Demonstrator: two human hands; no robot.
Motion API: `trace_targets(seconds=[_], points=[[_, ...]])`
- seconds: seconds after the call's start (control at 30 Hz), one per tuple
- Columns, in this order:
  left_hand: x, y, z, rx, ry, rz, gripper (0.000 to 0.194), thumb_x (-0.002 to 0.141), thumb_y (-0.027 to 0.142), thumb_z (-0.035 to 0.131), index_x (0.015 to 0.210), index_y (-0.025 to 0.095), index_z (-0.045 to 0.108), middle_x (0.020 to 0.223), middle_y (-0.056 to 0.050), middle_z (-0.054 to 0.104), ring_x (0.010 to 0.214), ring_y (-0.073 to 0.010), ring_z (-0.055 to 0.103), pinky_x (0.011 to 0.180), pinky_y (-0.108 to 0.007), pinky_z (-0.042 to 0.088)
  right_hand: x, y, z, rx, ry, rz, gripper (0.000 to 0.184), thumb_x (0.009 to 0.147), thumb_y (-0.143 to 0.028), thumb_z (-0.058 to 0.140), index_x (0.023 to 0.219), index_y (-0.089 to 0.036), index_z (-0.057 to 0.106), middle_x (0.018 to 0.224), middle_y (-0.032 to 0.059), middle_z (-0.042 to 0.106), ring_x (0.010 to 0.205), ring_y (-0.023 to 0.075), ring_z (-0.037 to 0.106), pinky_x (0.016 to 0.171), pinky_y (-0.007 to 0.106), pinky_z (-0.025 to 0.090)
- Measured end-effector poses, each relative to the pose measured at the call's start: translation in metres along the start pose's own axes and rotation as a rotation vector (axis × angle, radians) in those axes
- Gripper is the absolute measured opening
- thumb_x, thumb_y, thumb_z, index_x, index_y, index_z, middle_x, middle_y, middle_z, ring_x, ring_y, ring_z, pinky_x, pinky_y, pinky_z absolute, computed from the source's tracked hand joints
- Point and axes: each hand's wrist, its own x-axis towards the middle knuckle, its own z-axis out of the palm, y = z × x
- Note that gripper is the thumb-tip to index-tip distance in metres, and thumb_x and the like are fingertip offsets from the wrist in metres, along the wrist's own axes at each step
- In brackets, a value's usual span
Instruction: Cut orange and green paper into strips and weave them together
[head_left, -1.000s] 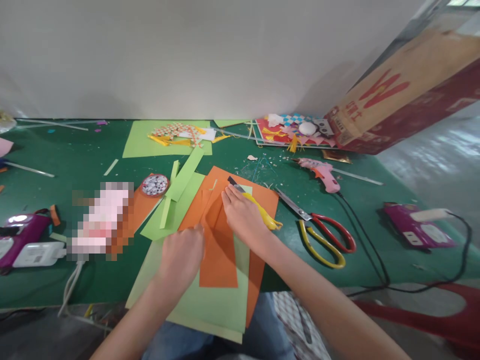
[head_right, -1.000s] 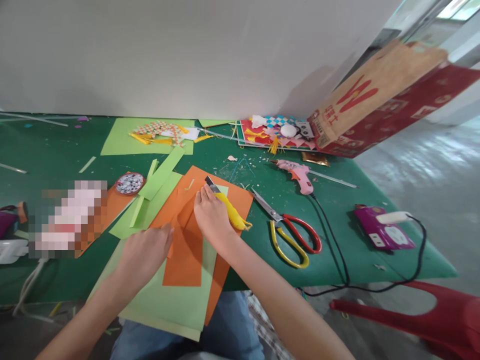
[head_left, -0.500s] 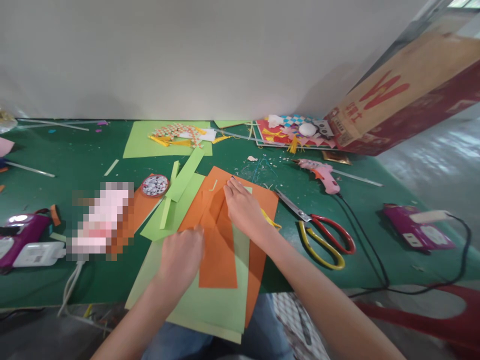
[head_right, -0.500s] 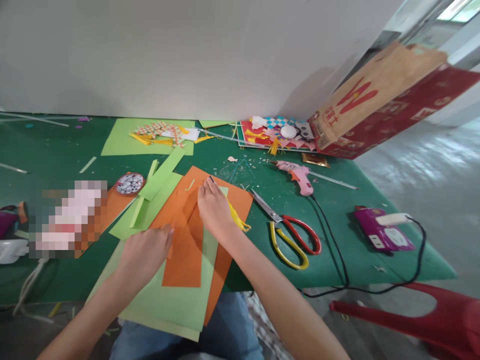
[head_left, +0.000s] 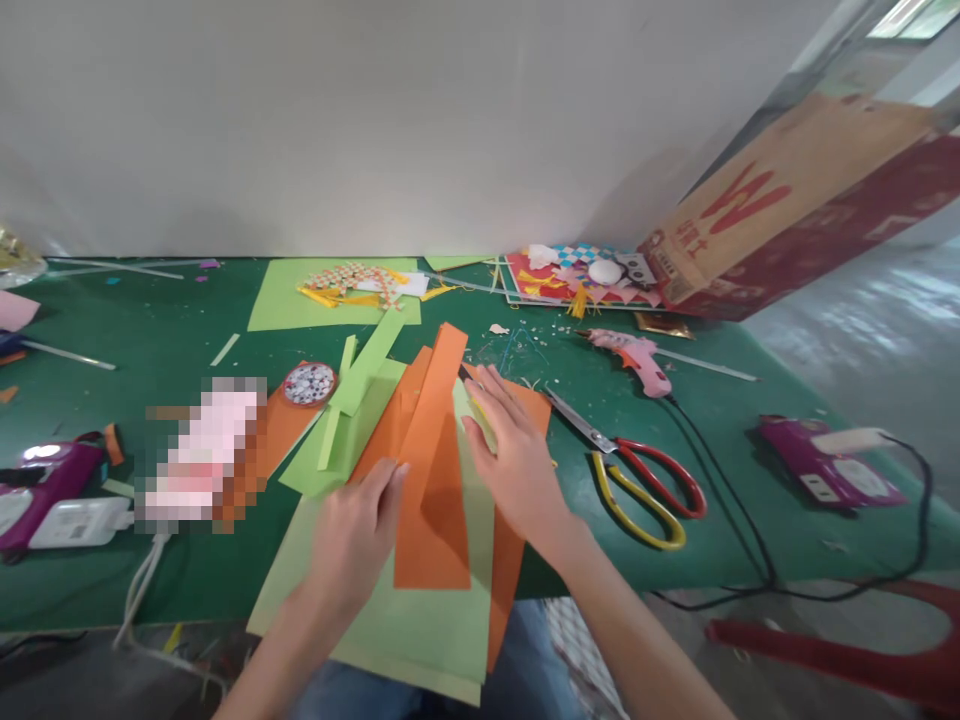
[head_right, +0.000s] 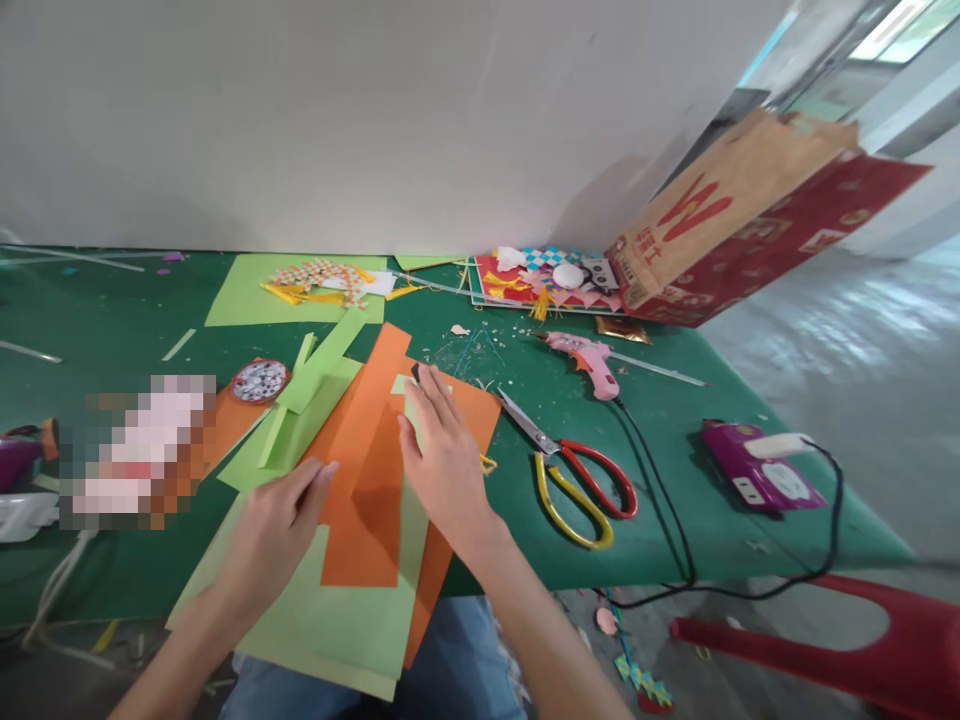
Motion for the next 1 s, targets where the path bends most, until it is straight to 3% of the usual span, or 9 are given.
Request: trace_targets(seconds=[0.03,0.1,0.17,0.27,0.37,0.53,0.73,1.0], points=[[-0.002,0.000,0.001,-0.045,0.050,0.003,0.034,0.089,0.035,0.031,0.058,0.021,0.031,0.047,0.006,0.027,0.039,-0.0095,0.028,0.044,-0.024,0.020,-0.005,-0.005,-0.004,0.089,0.004,0.094,0.036,0.087,-0.029,0.043,0.118,-0.017,0.058,0.128,0.0131,0.056,0.123,0.0255,0.048,0.099,0.046,0.042],[-0.006,0.002,0.004,-0.112,0.087,0.000,0.033,0.088,0.035,0.032,0.058,0.021,0.030,0.047,0.006,0.029,0.039,-0.0091,0.031,0.043,-0.022,0.023,-0.013,-0.014,-0.010,0.329,-0.187,0.280,0.033,0.083,-0.039,0.050,0.105,-0.017,0.063,0.109,0.0113,0.067,0.098,0.0234,0.063,0.081,0.037,0.052],[-0.008,0.004,0.004,-0.160,0.051,-0.016,0.032,0.088,0.034,0.032,0.058,0.021,0.031,0.047,0.006,0.029,0.039,-0.0089,0.035,0.044,-0.021,0.026,-0.019,-0.022,-0.013,0.475,-0.389,0.357,0.025,0.077,-0.039,0.057,0.086,-0.017,0.065,0.088,0.0061,0.070,0.079,0.0188,0.065,0.069,0.029,0.051],[-0.010,0.006,0.002,-0.238,-0.034,-0.041,0.031,0.087,0.035,0.034,0.059,0.022,0.031,0.047,0.006,0.032,0.039,-0.0089,0.040,0.044,-0.020,0.031,-0.023,-0.028,-0.014,0.497,-0.506,0.375,0.022,0.072,-0.036,0.062,0.062,-0.017,0.059,0.061,0.0000,0.061,0.058,0.0126,0.054,0.054,0.024,0.042],[-0.011,0.008,-0.003,-0.372,-0.137,-0.057,0.032,0.084,0.039,0.043,0.059,0.021,0.036,0.048,0.005,0.047,0.046,-0.0101,0.051,0.046,-0.019,0.038,-0.024,-0.028,-0.012,0.541,-0.520,0.426,0.026,0.072,-0.038,0.062,0.058,-0.017,0.058,0.052,-0.0007,0.054,0.052,0.0121,0.049,0.048,0.024,0.036],[-0.016,0.008,-0.008,-0.550,-0.335,-0.111,0.026,0.082,0.036,0.050,0.064,0.018,0.054,0.060,0.000,0.065,0.059,-0.0135,0.063,0.056,-0.021,0.047,-0.027,-0.027,-0.012,0.666,-0.539,0.501,0.028,0.069,-0.043,0.066,0.062,-0.016,0.063,0.058,0.0025,0.061,0.060,0.0155,0.056,0.053,0.026,0.041],[-0.020,0.007,-0.018,-0.498,-0.437,-0.117,0.028,0.082,0.033,0.048,0.059,0.018,0.051,0.051,0.002,0.061,0.049,-0.0116,0.058,0.053,-0.020,0.044,-0.023,-0.025,-0.016,0.800,-0.552,0.591,0.025,0.060,-0.040,0.070,0.063,-0.015,0.065,0.065,0.0040,0.066,0.064,0.0156,0.059,0.061,0.028,0.045],[-0.026,-0.009,-0.035,-0.544,-0.598,-0.164,0.029,0.079,0.033,0.049,0.054,0.019,0.045,0.046,0.003,0.055,0.045,-0.0103,0.053,0.051,-0.020,0.043,-0.006,-0.010,-0.030,0.746,-0.435,0.633,0.023,0.055,-0.036,0.073,0.058,-0.015,0.066,0.057,0.0038,0.064,0.051,0.0103,0.049,0.048,0.025,0.034]])
